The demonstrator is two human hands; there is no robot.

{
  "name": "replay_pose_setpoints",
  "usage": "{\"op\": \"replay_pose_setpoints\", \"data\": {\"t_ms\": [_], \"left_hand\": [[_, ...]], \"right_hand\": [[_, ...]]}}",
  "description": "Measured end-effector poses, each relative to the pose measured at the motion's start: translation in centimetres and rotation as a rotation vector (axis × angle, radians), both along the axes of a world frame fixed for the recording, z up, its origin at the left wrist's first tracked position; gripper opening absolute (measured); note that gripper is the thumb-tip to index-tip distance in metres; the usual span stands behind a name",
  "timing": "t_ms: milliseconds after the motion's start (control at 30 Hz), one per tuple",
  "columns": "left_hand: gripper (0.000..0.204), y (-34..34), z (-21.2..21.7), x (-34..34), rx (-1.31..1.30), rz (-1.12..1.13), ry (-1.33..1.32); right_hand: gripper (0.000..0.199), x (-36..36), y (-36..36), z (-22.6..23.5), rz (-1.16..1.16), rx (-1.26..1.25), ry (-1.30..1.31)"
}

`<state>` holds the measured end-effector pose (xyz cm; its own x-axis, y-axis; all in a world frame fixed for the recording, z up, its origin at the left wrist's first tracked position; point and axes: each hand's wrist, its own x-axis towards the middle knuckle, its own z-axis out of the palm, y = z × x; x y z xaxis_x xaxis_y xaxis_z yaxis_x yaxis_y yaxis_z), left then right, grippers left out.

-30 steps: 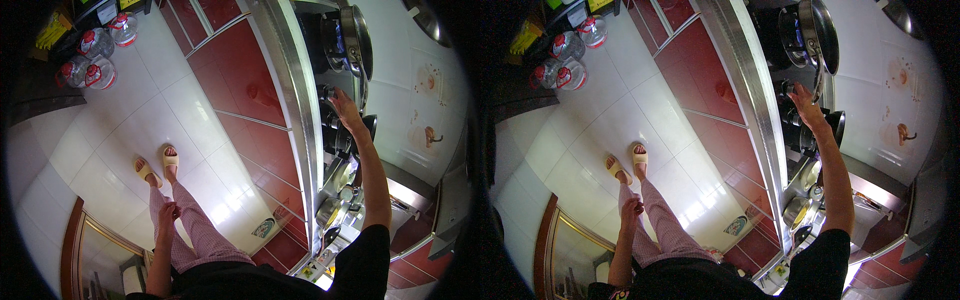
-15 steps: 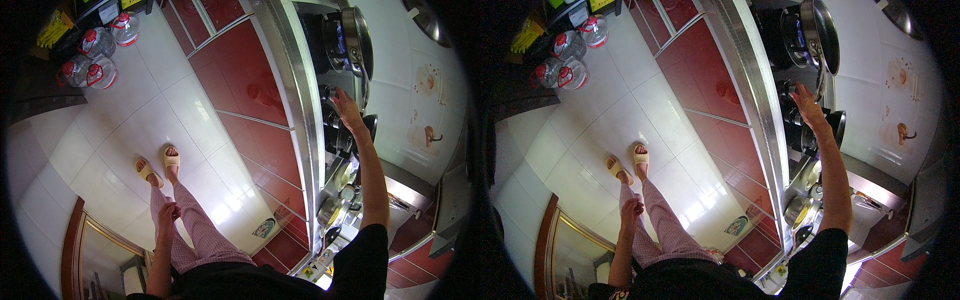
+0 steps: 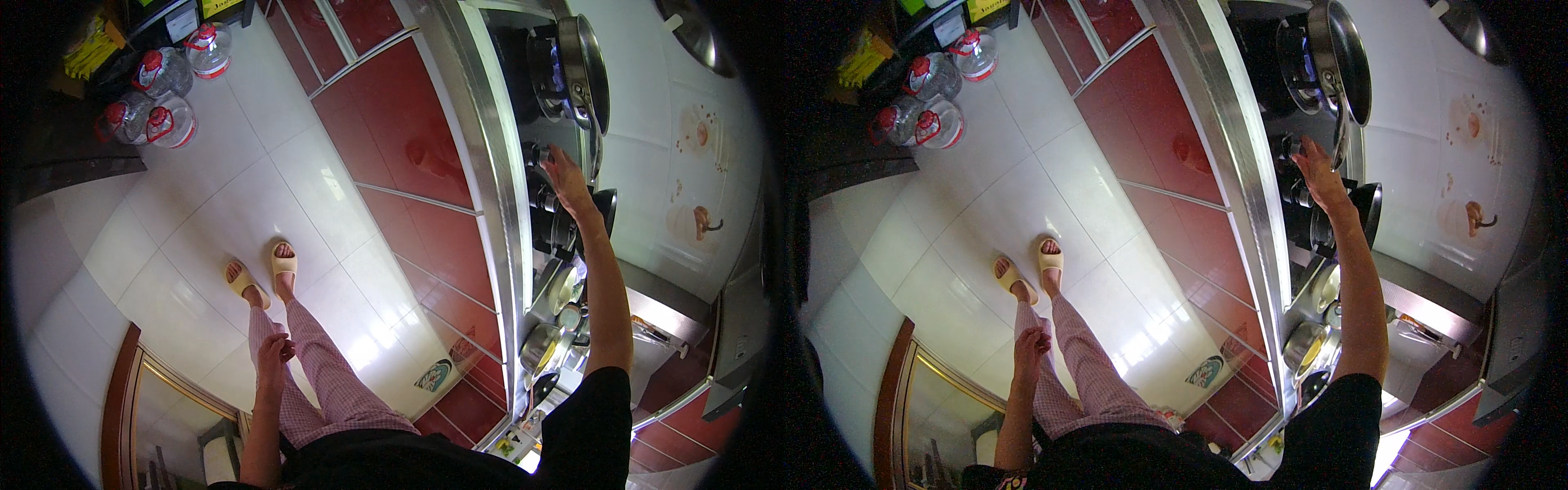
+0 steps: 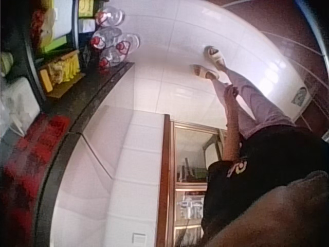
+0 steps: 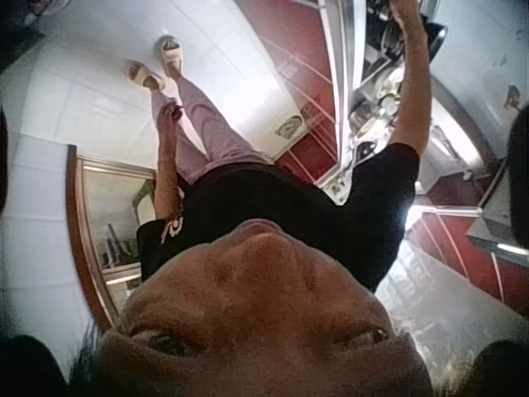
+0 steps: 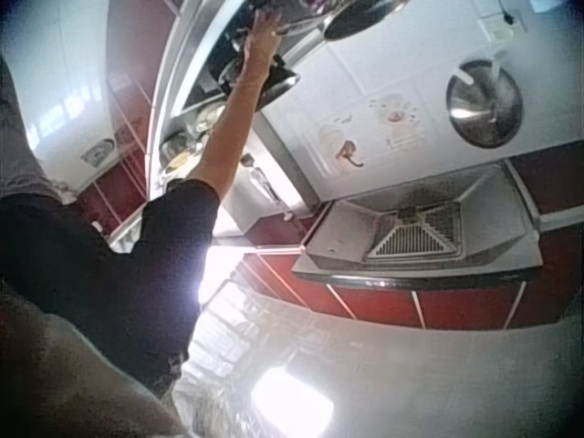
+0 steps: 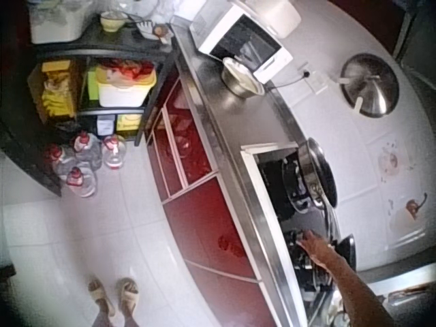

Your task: The person uses chopsticks to scoop seasoned ground meat and place it onto yellow corn tortillas held in the left hand. After filling several tortillas, the person moves to the sink, dries a frying pan, places it on the stove, and turns on the burner. The person then retrieves a plastic glove from another room and puts it on.

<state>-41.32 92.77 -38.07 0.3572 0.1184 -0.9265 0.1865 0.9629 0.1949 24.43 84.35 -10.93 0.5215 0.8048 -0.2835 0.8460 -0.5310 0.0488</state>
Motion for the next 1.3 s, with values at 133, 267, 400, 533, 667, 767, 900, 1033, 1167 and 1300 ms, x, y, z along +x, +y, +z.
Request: {"op": "replay_pose_setpoints", "data": {"t_ms": [133, 267, 400, 533, 667, 767, 900, 1033, 1167, 1300], "left_hand": [[0.018, 0.1, -0.1, 0.0, -0.017, -0.008, -0.002], [0.018, 0.0, -0.3, 0.0, -0.018, 0.001, -0.008], [0.018, 0.1, -0.4, -0.1, -0.026, 0.006, -0.007], [0.017, 0.3, -0.4, -0.2, -0.033, 0.020, -0.009], [0.017, 0.5, -0.3, -0.3, -0.017, 0.033, -0.001], [0.016, 0.6, -0.1, -0.3, -0.003, 0.027, 0.001], [0.017, 0.8, 0.1, -0.2, -0.016, 0.026, -0.004], [0.017, 1.2, 0.6, -0.2, -0.010, 0.024, 0.035], [0.016, 1.6, 0.9, -0.4, 0.009, 0.024, 0.029], [0.014, 1.8, 0.9, -0.8, 0.012, 0.038, 0.033]], "right_hand": [[0.035, -0.3, 0.4, 0.3, -0.031, -0.034, 0.021], [0.035, -0.3, 0.3, 0.1, -0.002, -0.044, -0.030], [0.033, -0.3, 0.2, 0.1, -0.001, -0.053, -0.033], [0.032, -0.3, 0.2, 0.2, 0.001, -0.043, -0.025], [0.031, -0.2, 0.1, 0.0, 0.030, -0.009, -0.024], [0.031, 0.0, -0.1, -0.1, 0.038, -0.006, -0.015], [0.032, 0.0, -0.1, -0.2, 0.030, -0.017, -0.032], [0.034, -0.2, 0.0, -0.2, 0.009, -0.027, -0.046], [0.035, 0.0, 0.0, -0.2, 0.023, -0.060, -0.057], [0.035, 0.1, -0.2, -0.2, 0.053, -0.040, -0.046]]}}
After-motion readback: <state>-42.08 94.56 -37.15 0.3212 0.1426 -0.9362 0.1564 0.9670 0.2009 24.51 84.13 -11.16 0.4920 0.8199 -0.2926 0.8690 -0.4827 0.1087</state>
